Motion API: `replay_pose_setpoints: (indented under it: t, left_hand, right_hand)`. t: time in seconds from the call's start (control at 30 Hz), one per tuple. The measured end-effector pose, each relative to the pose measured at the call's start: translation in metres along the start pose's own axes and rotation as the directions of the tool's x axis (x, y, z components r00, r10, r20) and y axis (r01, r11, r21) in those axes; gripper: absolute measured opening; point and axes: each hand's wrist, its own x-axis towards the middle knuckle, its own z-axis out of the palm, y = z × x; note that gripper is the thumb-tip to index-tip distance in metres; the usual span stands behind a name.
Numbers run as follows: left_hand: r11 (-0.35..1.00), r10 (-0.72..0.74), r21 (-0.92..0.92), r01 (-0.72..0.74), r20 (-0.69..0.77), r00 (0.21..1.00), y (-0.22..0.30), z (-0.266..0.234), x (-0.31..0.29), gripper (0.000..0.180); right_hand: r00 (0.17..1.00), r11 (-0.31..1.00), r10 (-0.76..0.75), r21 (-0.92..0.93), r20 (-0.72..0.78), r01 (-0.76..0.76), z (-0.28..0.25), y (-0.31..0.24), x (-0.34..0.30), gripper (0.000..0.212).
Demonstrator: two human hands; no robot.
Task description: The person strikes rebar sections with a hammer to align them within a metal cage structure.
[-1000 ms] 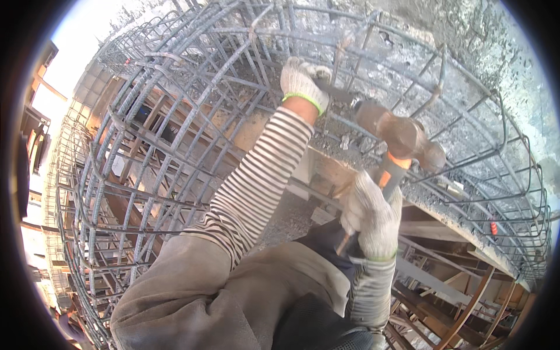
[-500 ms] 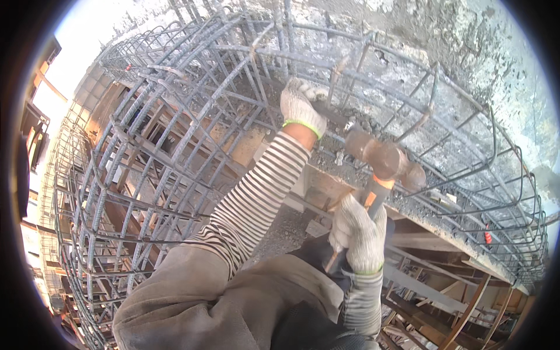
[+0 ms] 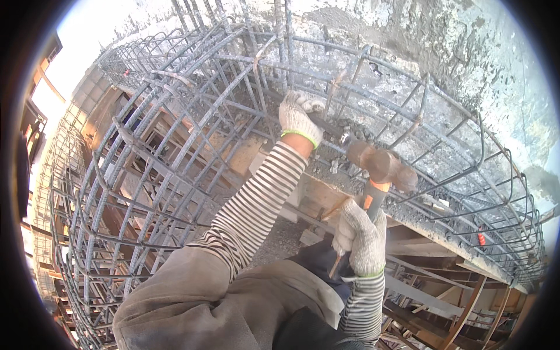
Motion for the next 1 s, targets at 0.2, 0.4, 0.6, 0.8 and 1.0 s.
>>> replay_pose_setpoints:
  t: [0.2,0.4,0.6,0.8,1.0]
  left_hand:
    - [1.0,-0.021,0.017,0.02,0.038,0.999,-0.001,-0.002,0.015,0.036]
    - [0.999,0.05,0.01,-0.051,0.07,0.996,-0.004,-0.01,0.021,0.025]
    - [0.978,-0.095,0.171,0.118,-0.136,0.986,0.028,0.004,-0.006,0.032]
    - [0.931,-0.066,0.349,0.104,-0.12,0.991,0.05,-0.004,-0.015,0.032]
    - [0.918,-0.134,0.363,0.161,-0.099,0.986,0.043,-0.016,-0.023,0.037]
  right_hand:
    - [0.448,0.496,-0.868,0.4,0.213,0.771,-0.006,-0.038,-0.014,0.034]
    - [0.989,0.988,-0.142,0.064,0.039,0.139,0.001,0.054,0.034,0.025]
    - [0.98,0.989,-0.145,-0.011,-0.133,0.145,-0.006,0.041,-0.005,0.017]
    - [0.94,0.966,-0.145,-0.252,-0.31,0.066,-0.064,0.066,-0.043,0.026]
    - [0.921,0.993,-0.026,-0.118,-0.388,-0.021,-0.079,0.089,-0.055,0.029]
